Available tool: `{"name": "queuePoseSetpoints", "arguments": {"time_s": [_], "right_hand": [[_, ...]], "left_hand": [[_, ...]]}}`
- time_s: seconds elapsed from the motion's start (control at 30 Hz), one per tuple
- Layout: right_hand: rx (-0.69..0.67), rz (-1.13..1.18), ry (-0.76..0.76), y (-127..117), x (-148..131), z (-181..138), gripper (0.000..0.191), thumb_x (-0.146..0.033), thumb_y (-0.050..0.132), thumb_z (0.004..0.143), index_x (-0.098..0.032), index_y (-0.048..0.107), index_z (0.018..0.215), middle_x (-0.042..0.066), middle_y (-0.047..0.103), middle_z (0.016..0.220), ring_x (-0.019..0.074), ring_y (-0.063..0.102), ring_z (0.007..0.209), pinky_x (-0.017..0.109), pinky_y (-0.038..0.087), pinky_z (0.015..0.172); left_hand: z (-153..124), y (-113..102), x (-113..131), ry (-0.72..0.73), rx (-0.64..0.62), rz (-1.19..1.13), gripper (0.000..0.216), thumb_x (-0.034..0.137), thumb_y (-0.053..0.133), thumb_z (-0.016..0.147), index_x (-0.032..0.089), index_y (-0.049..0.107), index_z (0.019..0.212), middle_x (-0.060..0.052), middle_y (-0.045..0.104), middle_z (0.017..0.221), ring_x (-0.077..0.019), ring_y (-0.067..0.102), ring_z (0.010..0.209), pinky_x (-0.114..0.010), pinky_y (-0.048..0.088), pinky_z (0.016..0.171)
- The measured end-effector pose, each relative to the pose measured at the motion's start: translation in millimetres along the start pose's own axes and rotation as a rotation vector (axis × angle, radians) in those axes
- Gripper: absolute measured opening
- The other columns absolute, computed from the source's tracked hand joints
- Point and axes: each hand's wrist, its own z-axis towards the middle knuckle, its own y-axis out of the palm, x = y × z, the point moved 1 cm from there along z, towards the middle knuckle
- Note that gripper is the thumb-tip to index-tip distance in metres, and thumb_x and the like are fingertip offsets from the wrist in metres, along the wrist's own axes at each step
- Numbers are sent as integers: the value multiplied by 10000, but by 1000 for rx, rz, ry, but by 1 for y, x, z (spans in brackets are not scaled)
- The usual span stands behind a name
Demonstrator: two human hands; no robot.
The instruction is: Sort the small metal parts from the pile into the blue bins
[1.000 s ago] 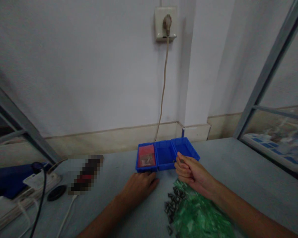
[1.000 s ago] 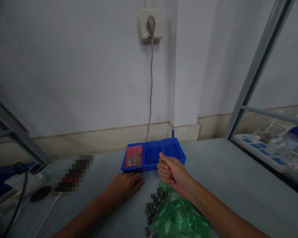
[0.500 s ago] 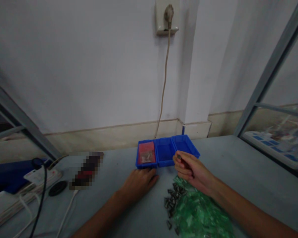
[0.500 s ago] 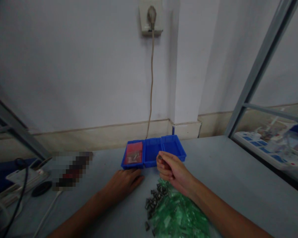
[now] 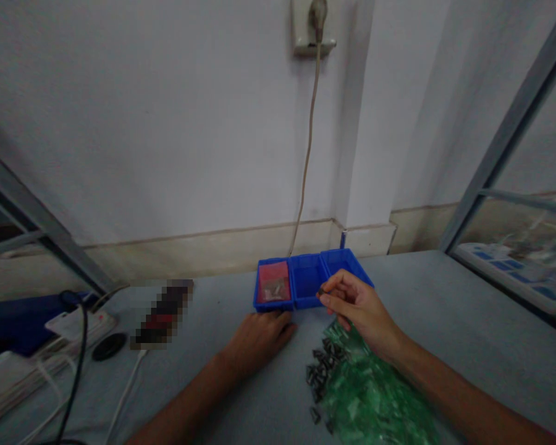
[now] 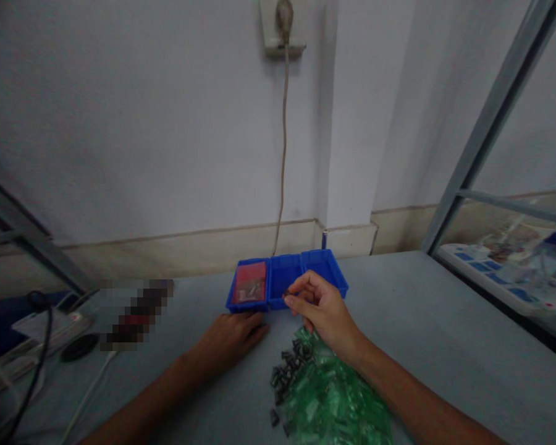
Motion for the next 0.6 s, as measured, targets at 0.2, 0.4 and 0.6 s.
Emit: {"name": "queuePoseSetpoints", "arguments": {"time_s": [0.2, 0.4, 0.6], "right_hand": [[-31, 47, 48, 0, 1, -1, 270, -359, 819, 817, -210, 643, 959, -10, 638, 795, 56, 423, 467, 174, 322, 365], [-97, 228, 173, 3, -2, -4, 283, -427, 762, 867, -189, 652, 974, -3, 615, 768, 52, 386, 464, 169, 258, 369], [-184, 392, 259, 2, 2, -4, 371, -479, 655, 948, -166, 572, 766, -62, 432, 575, 39, 246, 417, 181, 183, 388]], "left_hand": [[0, 0, 0, -6, -8, 6, 265, 384, 441, 1060, 212, 637, 1012, -55, 726, 958, -229, 706, 830, -296, 509, 668], [1, -1, 1, -3, -13, 17, 268, 381, 447, 1057, 208, 646, 1012, -70, 728, 979, -231, 705, 851, -295, 512, 682], [1, 0, 0, 5, -6, -17, 267, 362, 451, 1053, 208, 664, 1005, -71, 732, 953, -230, 707, 836, -298, 517, 686]]}}
